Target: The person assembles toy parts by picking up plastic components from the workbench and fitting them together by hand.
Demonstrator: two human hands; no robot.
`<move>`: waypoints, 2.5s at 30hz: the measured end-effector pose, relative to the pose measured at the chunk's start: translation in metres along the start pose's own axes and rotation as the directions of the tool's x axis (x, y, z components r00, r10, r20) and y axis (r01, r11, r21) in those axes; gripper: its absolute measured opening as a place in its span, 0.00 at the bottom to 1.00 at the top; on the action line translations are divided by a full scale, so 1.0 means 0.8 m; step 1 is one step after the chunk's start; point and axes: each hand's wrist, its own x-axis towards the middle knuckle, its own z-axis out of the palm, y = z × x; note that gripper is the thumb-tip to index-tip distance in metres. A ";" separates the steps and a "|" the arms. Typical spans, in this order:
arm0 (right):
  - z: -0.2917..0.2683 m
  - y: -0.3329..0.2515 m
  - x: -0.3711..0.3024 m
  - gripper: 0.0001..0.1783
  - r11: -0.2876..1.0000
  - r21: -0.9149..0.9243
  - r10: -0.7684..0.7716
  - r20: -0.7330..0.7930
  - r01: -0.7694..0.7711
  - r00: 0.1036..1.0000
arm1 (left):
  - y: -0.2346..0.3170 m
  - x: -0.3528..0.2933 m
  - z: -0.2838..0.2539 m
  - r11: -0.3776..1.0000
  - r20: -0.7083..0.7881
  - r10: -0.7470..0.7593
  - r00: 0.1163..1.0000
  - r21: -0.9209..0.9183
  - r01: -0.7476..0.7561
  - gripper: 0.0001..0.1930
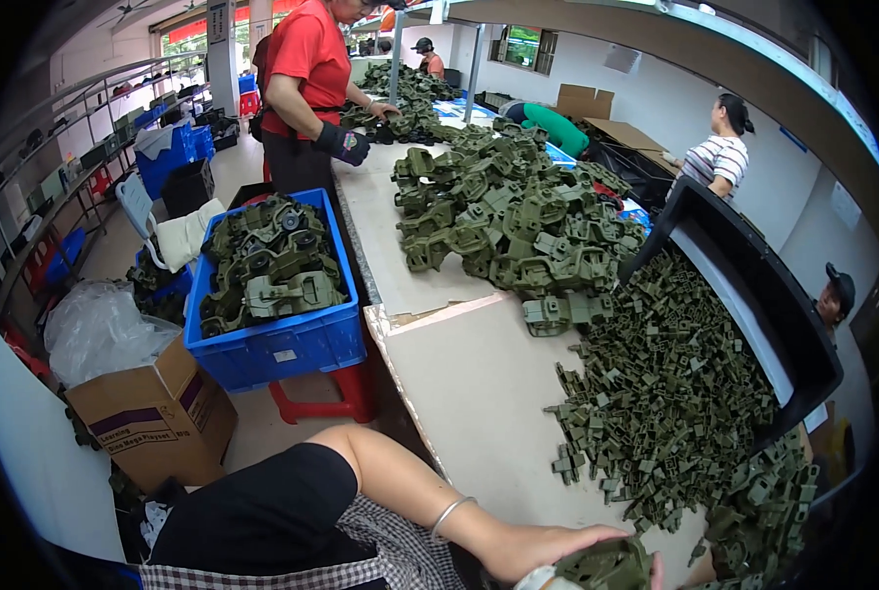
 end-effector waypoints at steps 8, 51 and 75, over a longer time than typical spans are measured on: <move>0.062 0.110 -0.008 0.26 0.947 0.056 -0.306 -0.148 0.317 0.940 | -0.042 -0.032 0.007 0.965 -0.127 -0.244 0.961 -0.134 0.227 0.43; 0.043 0.174 -0.024 0.31 0.986 0.038 0.158 0.076 -0.161 0.984 | -0.062 -0.080 -0.035 0.675 -0.074 -0.592 0.803 -0.589 0.444 0.31; 0.002 0.204 0.071 0.23 0.500 -0.864 -0.131 -0.017 0.051 0.991 | -0.082 -0.122 -0.133 0.542 -0.232 -0.689 0.687 -0.794 0.275 0.39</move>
